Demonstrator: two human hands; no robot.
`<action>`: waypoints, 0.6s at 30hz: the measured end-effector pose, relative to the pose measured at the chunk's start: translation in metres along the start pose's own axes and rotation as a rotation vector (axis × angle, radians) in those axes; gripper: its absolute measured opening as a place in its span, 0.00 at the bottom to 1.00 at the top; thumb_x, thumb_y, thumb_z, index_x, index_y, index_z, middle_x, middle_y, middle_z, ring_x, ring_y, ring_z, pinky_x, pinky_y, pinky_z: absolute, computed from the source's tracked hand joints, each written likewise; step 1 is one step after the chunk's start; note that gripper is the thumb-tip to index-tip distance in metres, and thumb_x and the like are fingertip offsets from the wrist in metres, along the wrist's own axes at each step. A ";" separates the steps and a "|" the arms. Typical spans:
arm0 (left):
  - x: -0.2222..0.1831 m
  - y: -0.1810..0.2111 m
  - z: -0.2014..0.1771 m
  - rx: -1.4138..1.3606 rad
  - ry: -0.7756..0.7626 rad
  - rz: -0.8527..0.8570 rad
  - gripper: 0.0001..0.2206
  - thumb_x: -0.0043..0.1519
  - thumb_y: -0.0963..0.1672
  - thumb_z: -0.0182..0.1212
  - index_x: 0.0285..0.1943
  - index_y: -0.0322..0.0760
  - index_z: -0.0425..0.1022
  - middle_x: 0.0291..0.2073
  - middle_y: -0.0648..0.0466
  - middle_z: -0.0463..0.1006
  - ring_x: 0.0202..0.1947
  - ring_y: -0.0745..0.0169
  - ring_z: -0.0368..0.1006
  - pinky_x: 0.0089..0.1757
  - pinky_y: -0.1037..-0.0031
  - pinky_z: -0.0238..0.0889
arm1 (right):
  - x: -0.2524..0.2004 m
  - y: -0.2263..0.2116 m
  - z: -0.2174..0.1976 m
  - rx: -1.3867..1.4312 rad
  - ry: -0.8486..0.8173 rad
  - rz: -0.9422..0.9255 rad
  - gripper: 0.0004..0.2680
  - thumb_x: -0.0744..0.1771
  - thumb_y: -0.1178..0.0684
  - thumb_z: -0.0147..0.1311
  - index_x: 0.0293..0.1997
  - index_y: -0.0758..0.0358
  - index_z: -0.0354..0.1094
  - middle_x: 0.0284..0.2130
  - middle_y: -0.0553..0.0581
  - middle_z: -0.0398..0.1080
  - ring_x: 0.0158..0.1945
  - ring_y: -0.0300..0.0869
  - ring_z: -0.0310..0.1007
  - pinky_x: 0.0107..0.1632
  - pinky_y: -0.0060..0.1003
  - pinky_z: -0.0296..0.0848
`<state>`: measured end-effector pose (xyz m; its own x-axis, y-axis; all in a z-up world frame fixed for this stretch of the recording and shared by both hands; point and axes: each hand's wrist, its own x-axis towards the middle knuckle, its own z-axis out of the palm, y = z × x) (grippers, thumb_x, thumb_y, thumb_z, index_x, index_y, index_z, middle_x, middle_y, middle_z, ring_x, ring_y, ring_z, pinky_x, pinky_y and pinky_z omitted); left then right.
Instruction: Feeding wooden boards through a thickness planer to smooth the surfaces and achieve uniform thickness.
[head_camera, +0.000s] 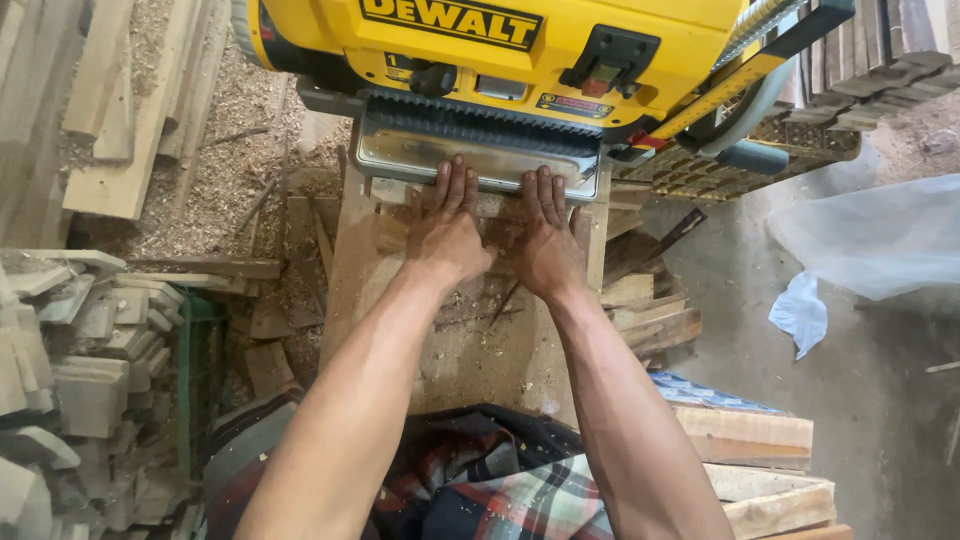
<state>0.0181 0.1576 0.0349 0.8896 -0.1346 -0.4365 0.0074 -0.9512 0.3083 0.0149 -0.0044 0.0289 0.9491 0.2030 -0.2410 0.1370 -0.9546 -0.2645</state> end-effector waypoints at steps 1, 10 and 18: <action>0.001 0.000 0.001 0.001 0.001 0.000 0.51 0.57 0.58 0.60 0.83 0.40 0.30 0.81 0.52 0.20 0.79 0.56 0.16 0.71 0.44 0.24 | 0.001 0.001 0.000 0.000 0.001 0.000 0.37 0.63 0.54 0.49 0.82 0.54 0.29 0.80 0.56 0.30 0.81 0.49 0.26 0.75 0.63 0.42; 0.002 -0.002 0.005 0.003 -0.007 -0.007 0.51 0.57 0.57 0.59 0.83 0.39 0.31 0.81 0.51 0.20 0.80 0.55 0.16 0.71 0.44 0.25 | -0.002 -0.003 0.001 0.011 0.008 0.003 0.37 0.63 0.53 0.51 0.82 0.53 0.29 0.80 0.55 0.29 0.81 0.49 0.26 0.75 0.63 0.41; 0.001 0.000 0.004 0.013 0.006 -0.013 0.50 0.57 0.57 0.60 0.83 0.40 0.33 0.81 0.53 0.22 0.80 0.56 0.17 0.71 0.43 0.23 | -0.008 -0.010 -0.014 0.028 -0.021 0.022 0.39 0.63 0.47 0.57 0.81 0.52 0.30 0.80 0.54 0.31 0.81 0.48 0.26 0.75 0.61 0.42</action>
